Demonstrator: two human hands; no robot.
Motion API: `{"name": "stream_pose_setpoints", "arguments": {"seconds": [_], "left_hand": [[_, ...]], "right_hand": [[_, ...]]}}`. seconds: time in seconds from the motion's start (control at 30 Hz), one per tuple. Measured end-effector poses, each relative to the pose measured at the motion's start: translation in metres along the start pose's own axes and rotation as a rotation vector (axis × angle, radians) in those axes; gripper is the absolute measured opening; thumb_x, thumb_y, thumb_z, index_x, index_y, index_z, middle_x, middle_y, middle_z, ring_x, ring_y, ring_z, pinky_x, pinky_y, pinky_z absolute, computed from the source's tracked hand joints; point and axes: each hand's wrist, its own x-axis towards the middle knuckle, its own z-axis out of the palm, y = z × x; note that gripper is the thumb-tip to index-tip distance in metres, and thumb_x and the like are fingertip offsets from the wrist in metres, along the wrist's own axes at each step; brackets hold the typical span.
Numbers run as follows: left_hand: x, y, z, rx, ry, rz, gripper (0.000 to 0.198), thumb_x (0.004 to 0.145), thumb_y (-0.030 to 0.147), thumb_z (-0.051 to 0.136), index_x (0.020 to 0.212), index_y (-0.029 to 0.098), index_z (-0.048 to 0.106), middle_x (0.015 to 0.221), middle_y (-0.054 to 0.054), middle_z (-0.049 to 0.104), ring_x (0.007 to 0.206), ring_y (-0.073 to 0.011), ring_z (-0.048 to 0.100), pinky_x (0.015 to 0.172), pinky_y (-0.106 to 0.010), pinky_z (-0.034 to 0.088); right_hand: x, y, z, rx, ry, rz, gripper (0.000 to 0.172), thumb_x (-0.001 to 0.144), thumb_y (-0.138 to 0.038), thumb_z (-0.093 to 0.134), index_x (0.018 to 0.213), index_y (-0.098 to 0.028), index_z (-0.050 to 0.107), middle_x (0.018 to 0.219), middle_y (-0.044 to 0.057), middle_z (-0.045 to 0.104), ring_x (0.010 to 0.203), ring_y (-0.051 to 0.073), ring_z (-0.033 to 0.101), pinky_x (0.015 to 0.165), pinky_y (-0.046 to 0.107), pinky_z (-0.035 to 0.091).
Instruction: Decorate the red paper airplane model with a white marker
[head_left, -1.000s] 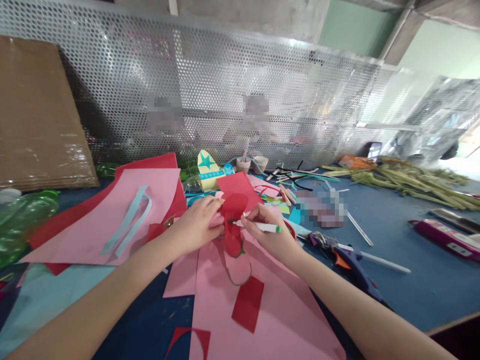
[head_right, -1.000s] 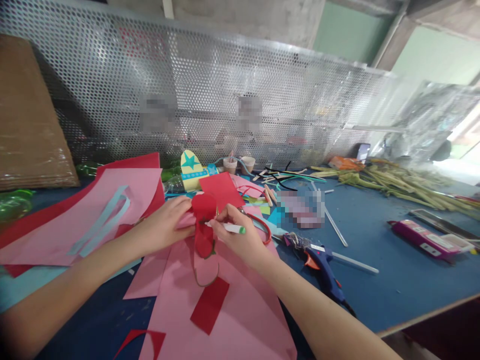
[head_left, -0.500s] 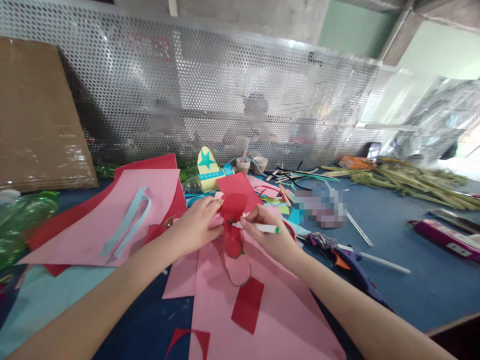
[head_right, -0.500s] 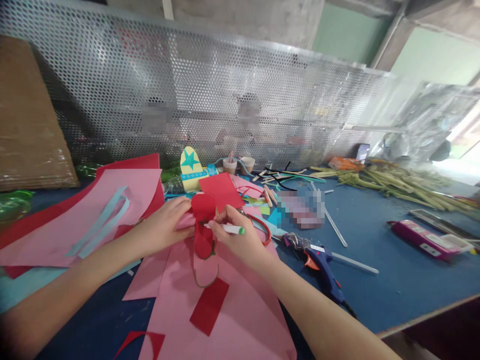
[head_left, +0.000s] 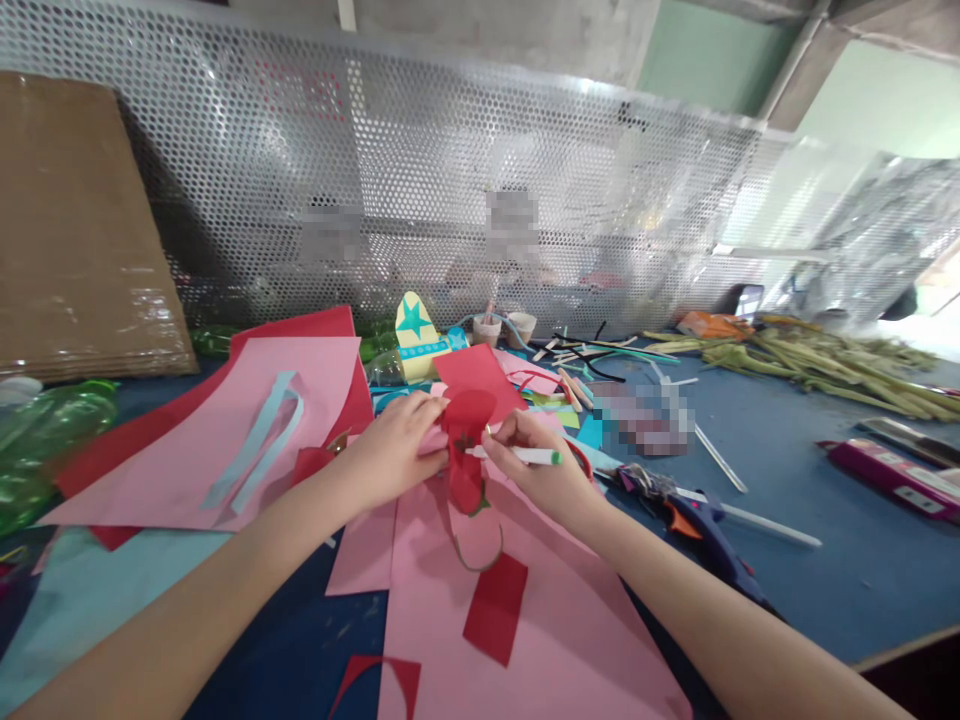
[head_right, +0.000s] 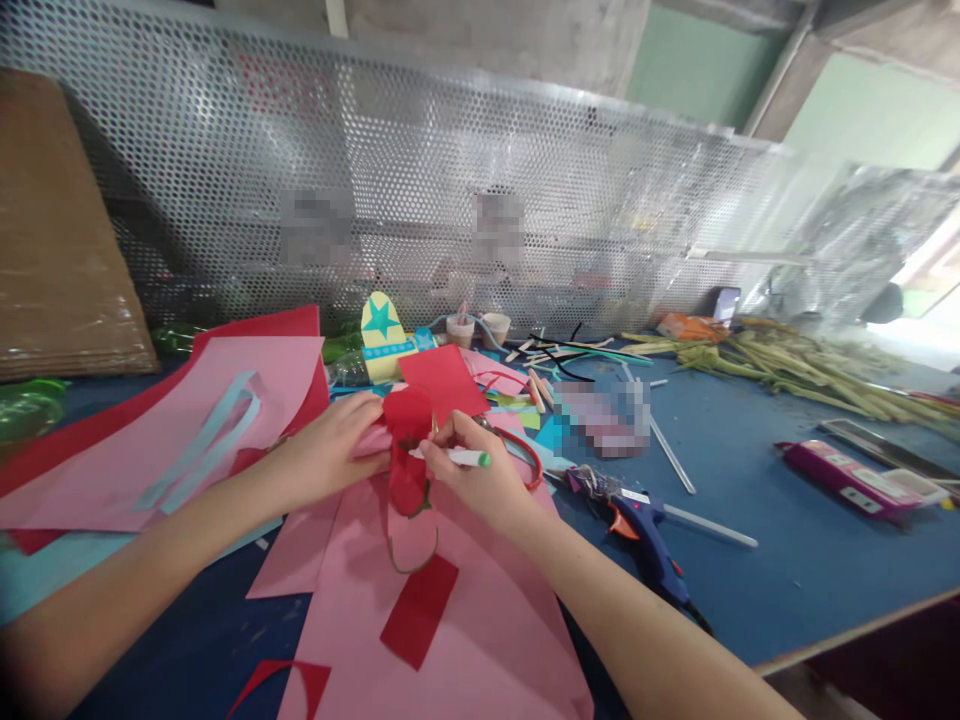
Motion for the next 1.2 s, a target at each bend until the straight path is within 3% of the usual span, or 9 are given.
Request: {"name": "stream_pose_setpoints", "arguments": {"seconds": [1.2], "left_hand": [[-0.0003, -0.0012, -0.0009, -0.012, 0.004, 0.02, 0.036, 0.081, 0.023, 0.058, 0.116, 0.019, 0.05, 0.12, -0.011, 0.055, 0.116, -0.0276, 0.051, 0.098, -0.044, 0.043]], "right_hand": [[0.0007, -0.0028, -0.0007, -0.077, 0.02, -0.023, 0.021, 0.081, -0.026, 0.056, 0.067, -0.021, 0.041, 0.06, -0.005, 0.044, 0.053, 0.01, 0.04, 0.052, 0.024, 0.032]]}}
